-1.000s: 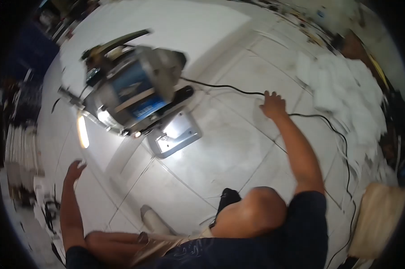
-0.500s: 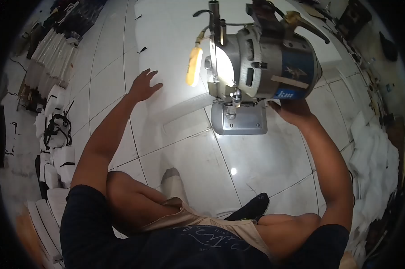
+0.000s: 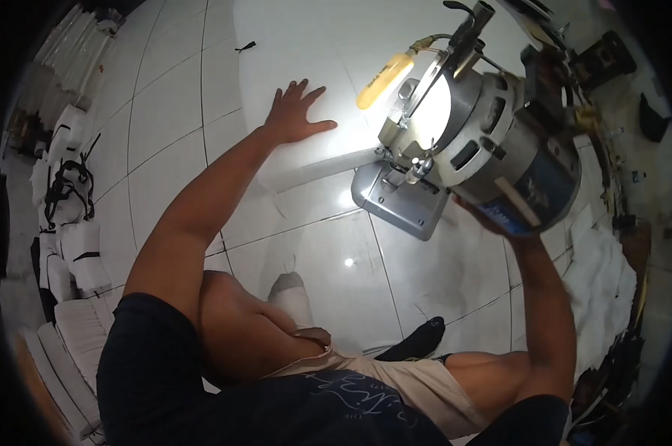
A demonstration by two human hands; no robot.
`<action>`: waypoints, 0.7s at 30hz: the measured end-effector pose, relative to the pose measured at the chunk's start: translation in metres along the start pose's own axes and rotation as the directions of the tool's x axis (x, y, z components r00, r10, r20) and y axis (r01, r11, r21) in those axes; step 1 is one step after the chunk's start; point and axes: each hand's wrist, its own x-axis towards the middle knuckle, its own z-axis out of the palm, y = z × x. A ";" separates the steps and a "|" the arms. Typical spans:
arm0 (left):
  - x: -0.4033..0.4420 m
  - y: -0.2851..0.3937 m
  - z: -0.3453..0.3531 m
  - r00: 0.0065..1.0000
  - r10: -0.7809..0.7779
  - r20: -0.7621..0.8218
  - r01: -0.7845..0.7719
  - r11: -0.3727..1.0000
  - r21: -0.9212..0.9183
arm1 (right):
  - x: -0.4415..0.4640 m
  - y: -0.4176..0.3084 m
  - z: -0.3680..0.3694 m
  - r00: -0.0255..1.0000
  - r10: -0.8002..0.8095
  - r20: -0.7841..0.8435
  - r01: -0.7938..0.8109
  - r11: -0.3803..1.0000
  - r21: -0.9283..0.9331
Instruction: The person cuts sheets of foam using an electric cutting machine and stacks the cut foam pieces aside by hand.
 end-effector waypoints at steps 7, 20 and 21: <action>0.010 0.011 0.028 0.995 0.032 -0.094 -0.034 0.999 -0.021 | -0.022 -0.052 0.019 0.916 -0.379 -0.135 0.225 0.760 -0.610; 0.000 0.017 0.010 0.994 0.028 -0.109 -0.041 0.992 -0.118 | -0.017 -0.111 0.060 0.895 0.402 -0.191 -0.411 0.912 -0.005; 0.002 0.014 0.008 0.998 0.050 -0.044 -0.059 0.970 -0.235 | -0.010 -0.117 0.060 0.881 0.450 -0.149 -0.449 0.893 0.041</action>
